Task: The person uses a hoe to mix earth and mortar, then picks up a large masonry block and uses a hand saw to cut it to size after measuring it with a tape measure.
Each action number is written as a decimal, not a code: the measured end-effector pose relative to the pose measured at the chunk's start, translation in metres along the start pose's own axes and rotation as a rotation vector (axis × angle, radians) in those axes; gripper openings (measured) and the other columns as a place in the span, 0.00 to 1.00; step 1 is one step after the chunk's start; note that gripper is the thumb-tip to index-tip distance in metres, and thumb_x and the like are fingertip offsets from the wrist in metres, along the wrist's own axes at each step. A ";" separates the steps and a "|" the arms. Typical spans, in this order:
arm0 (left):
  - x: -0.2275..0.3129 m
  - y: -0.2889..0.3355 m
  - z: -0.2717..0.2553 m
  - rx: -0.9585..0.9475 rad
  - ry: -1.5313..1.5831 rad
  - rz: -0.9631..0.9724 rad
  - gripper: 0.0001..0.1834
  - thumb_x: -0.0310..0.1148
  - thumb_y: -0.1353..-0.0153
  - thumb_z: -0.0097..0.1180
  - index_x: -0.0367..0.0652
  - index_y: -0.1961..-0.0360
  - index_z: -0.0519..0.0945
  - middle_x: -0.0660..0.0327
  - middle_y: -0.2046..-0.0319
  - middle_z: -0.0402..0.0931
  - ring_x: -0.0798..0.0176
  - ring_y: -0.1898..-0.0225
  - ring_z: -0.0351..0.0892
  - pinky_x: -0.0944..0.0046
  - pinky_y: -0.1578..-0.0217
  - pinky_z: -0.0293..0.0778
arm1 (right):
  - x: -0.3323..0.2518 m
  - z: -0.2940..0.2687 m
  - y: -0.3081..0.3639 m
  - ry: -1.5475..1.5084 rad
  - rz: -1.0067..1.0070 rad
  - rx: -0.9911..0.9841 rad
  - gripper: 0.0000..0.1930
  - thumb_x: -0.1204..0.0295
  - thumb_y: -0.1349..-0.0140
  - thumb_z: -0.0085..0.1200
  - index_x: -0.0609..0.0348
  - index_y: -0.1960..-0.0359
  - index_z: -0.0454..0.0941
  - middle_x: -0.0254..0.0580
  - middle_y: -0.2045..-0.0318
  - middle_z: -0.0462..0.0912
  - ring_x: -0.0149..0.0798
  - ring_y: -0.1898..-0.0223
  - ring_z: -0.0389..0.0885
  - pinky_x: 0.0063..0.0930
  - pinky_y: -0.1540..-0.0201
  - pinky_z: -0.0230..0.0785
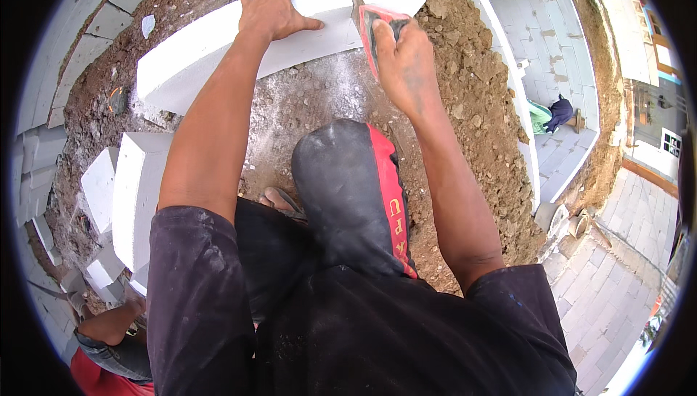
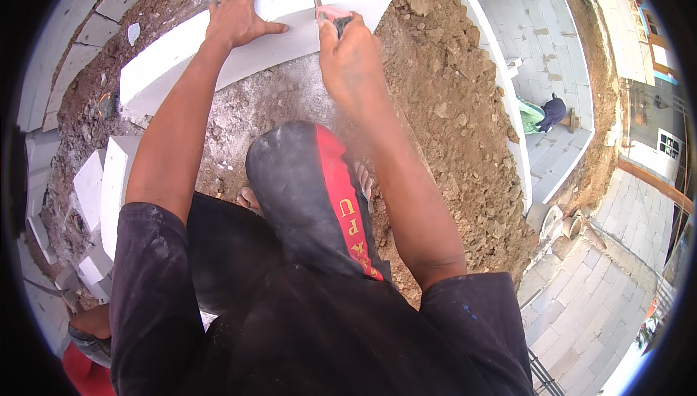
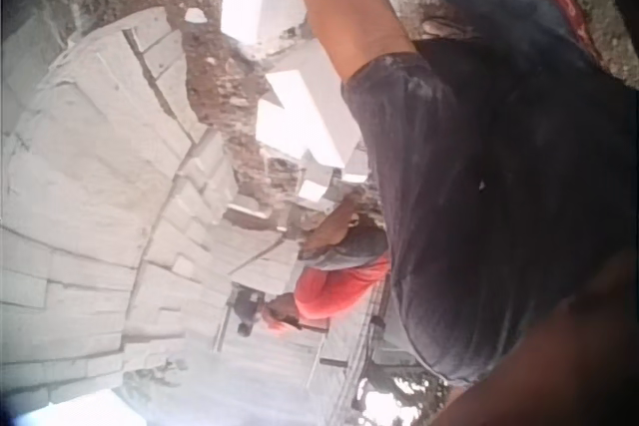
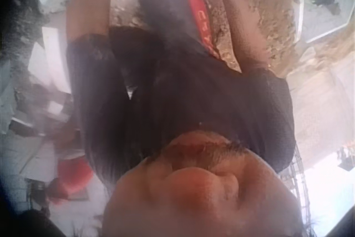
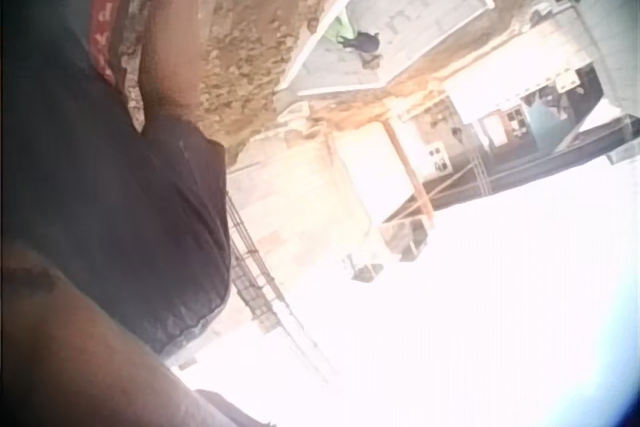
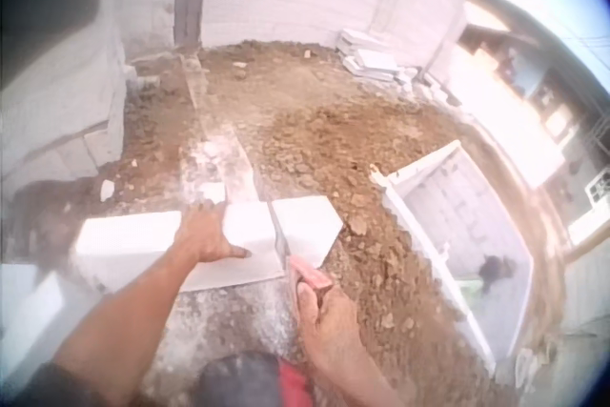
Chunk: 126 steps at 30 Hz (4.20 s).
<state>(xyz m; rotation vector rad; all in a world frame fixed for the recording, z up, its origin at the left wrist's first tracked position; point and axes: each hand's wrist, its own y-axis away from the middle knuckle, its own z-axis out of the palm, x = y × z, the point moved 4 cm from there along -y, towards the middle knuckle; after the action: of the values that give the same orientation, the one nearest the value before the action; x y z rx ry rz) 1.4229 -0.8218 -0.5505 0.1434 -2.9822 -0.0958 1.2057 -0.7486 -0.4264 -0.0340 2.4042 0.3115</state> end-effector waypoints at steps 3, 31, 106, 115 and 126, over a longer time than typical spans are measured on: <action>-0.016 -0.001 0.007 -0.004 0.023 -0.002 0.62 0.75 0.64 0.72 0.45 0.31 0.73 0.48 0.39 0.77 0.44 0.32 0.70 0.37 0.35 0.64 | 0.014 0.002 0.027 -0.149 -0.105 0.023 0.17 0.68 0.23 0.47 0.74 0.48 0.77 0.43 0.63 0.85 0.33 0.63 0.79 0.32 0.58 0.72; -0.055 -0.003 0.006 0.059 -0.077 -0.061 0.66 0.76 0.65 0.71 0.48 0.28 0.69 0.47 0.36 0.74 0.42 0.31 0.68 0.31 0.34 0.61 | 0.041 -0.003 0.131 -0.343 -0.228 0.213 0.18 0.65 0.25 0.50 0.74 0.57 0.78 0.48 0.73 0.82 0.30 0.70 0.76 0.32 0.65 0.71; -0.004 -0.007 0.002 -0.060 -0.024 0.023 0.67 0.76 0.65 0.71 0.42 0.29 0.69 0.43 0.35 0.71 0.39 0.32 0.68 0.34 0.33 0.61 | 0.051 0.004 0.032 -0.079 -0.064 -0.042 0.22 0.63 0.27 0.50 0.78 0.51 0.72 0.72 0.71 0.82 0.69 0.63 0.84 0.55 0.59 0.76; -0.040 0.004 0.001 0.007 -0.100 -0.008 0.66 0.78 0.66 0.70 0.42 0.30 0.72 0.44 0.36 0.74 0.39 0.33 0.70 0.34 0.34 0.63 | 0.050 -0.037 0.149 -0.274 -0.058 -0.086 0.21 0.69 0.25 0.48 0.74 0.37 0.72 0.60 0.59 0.87 0.49 0.47 0.87 0.38 0.38 0.71; -0.041 -0.009 0.010 -0.022 -0.103 -0.039 0.69 0.79 0.66 0.68 0.45 0.27 0.67 0.45 0.35 0.73 0.41 0.32 0.69 0.31 0.34 0.62 | 0.055 -0.023 0.145 -0.312 -0.118 0.013 0.19 0.68 0.26 0.51 0.74 0.43 0.75 0.57 0.62 0.84 0.40 0.64 0.85 0.38 0.60 0.74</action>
<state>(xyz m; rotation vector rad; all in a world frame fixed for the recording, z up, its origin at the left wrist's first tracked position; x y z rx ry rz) 1.4624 -0.8257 -0.5669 0.2001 -3.0800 -0.1440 1.1341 -0.6101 -0.4147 -0.1123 2.0851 0.2282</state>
